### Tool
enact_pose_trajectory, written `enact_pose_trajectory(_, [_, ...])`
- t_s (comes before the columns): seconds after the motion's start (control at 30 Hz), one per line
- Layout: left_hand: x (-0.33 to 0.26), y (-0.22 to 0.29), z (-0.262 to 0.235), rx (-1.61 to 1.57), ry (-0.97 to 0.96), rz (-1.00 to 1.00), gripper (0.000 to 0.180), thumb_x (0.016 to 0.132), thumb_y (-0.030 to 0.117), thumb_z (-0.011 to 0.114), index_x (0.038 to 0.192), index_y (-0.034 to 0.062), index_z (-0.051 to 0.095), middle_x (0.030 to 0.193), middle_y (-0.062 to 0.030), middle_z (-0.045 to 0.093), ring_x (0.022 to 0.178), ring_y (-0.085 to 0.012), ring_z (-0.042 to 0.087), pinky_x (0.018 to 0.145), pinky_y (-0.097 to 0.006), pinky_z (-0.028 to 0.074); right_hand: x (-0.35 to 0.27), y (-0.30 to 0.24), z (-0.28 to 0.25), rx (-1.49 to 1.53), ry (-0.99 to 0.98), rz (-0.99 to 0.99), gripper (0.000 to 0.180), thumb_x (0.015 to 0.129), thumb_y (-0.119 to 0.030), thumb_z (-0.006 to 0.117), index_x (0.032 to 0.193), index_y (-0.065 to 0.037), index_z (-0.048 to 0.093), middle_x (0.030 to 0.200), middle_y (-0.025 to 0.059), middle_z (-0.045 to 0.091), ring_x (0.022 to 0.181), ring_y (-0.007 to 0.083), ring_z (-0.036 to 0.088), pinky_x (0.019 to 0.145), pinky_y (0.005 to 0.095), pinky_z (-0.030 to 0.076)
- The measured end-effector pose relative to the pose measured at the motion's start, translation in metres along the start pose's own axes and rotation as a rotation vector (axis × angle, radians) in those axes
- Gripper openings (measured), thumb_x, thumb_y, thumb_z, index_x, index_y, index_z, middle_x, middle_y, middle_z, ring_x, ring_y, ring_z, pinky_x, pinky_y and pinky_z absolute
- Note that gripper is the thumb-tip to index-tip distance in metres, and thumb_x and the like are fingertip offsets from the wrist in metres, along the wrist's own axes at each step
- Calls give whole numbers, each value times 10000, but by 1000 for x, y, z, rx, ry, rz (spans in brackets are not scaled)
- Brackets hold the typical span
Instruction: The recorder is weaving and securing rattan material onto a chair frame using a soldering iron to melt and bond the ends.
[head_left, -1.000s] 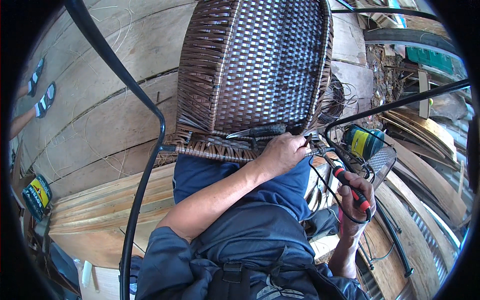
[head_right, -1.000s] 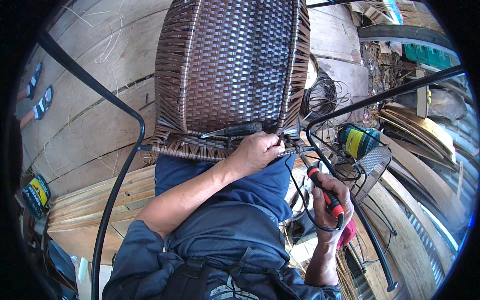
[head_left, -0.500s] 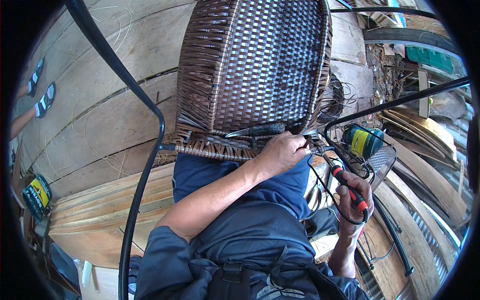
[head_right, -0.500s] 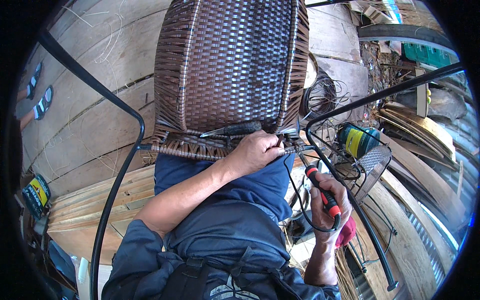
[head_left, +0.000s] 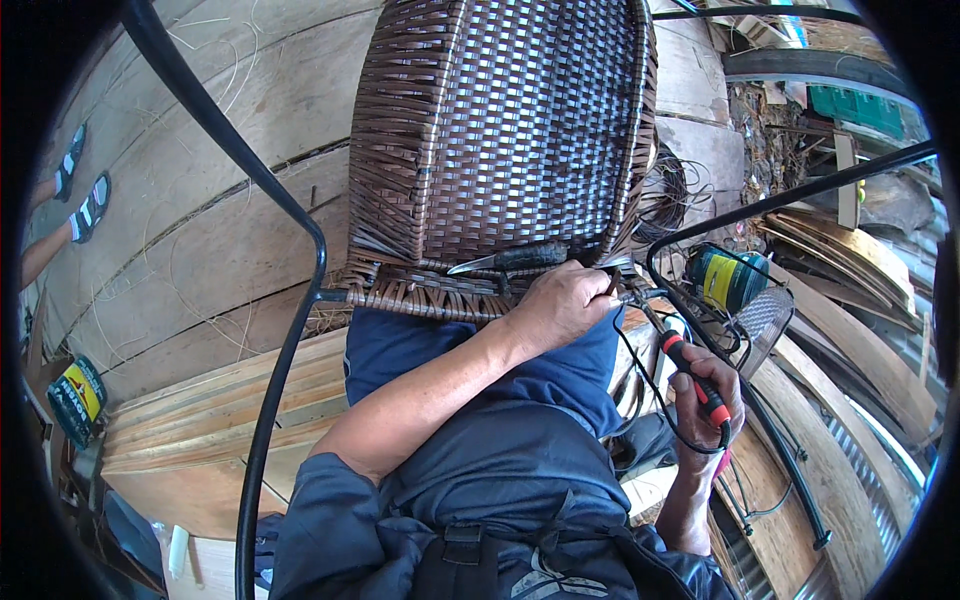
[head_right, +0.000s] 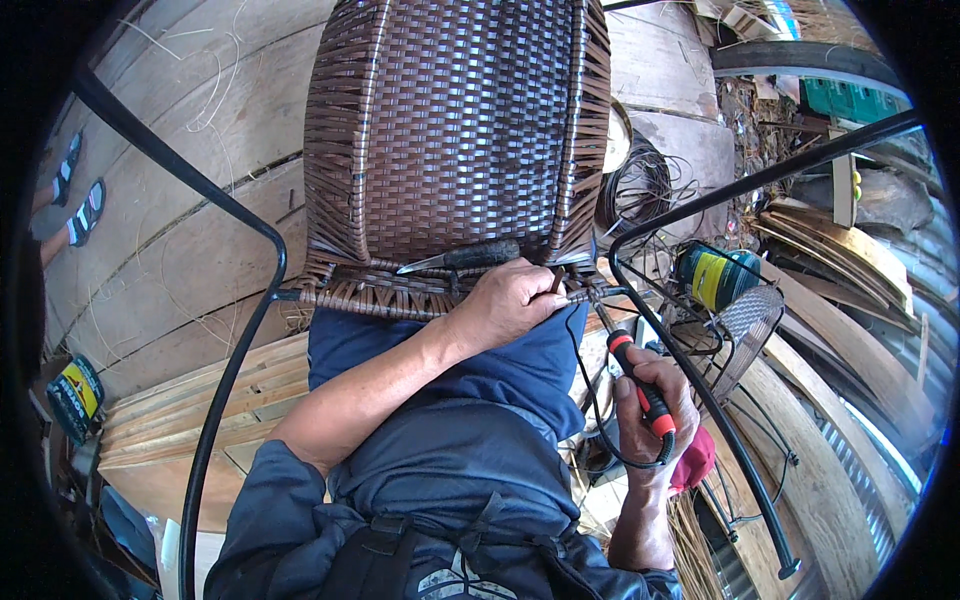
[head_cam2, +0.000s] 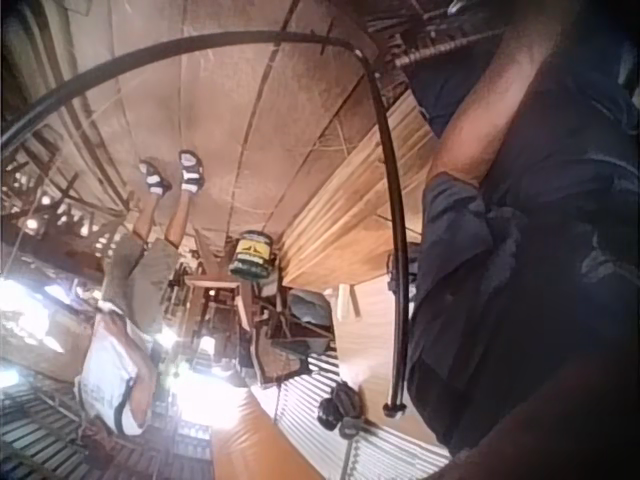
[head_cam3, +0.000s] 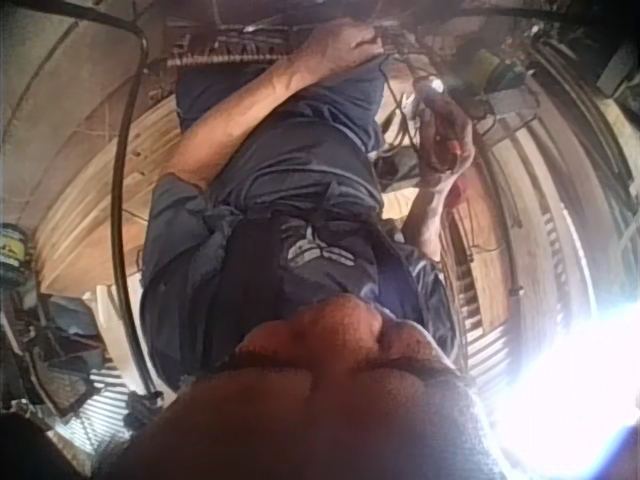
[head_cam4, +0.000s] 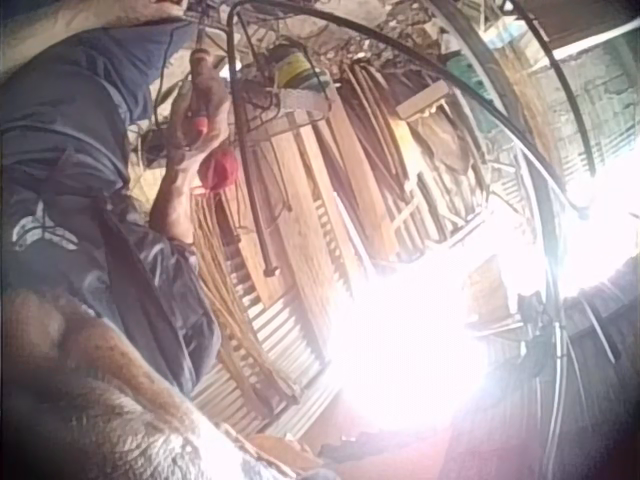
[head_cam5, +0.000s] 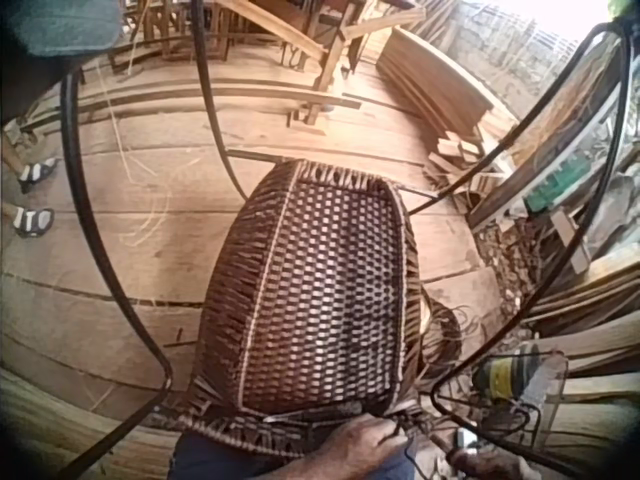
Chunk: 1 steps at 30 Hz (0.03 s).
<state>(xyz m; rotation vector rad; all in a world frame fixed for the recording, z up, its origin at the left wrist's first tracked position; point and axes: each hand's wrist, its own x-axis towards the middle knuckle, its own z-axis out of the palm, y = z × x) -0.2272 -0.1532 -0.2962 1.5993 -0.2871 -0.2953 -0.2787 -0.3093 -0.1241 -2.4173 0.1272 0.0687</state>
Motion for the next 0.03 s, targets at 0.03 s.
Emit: enact_pose_trajectory(0.03, [0,-1,0,-7,6,14,173,839,198,649,835,25,633,793,-120,639,773,-275,605,726,-382,487,-1,0,0,-9,-2,4,219,786,-41,702,954,-26,563,988,161,661,926,226,632,853,342,484])
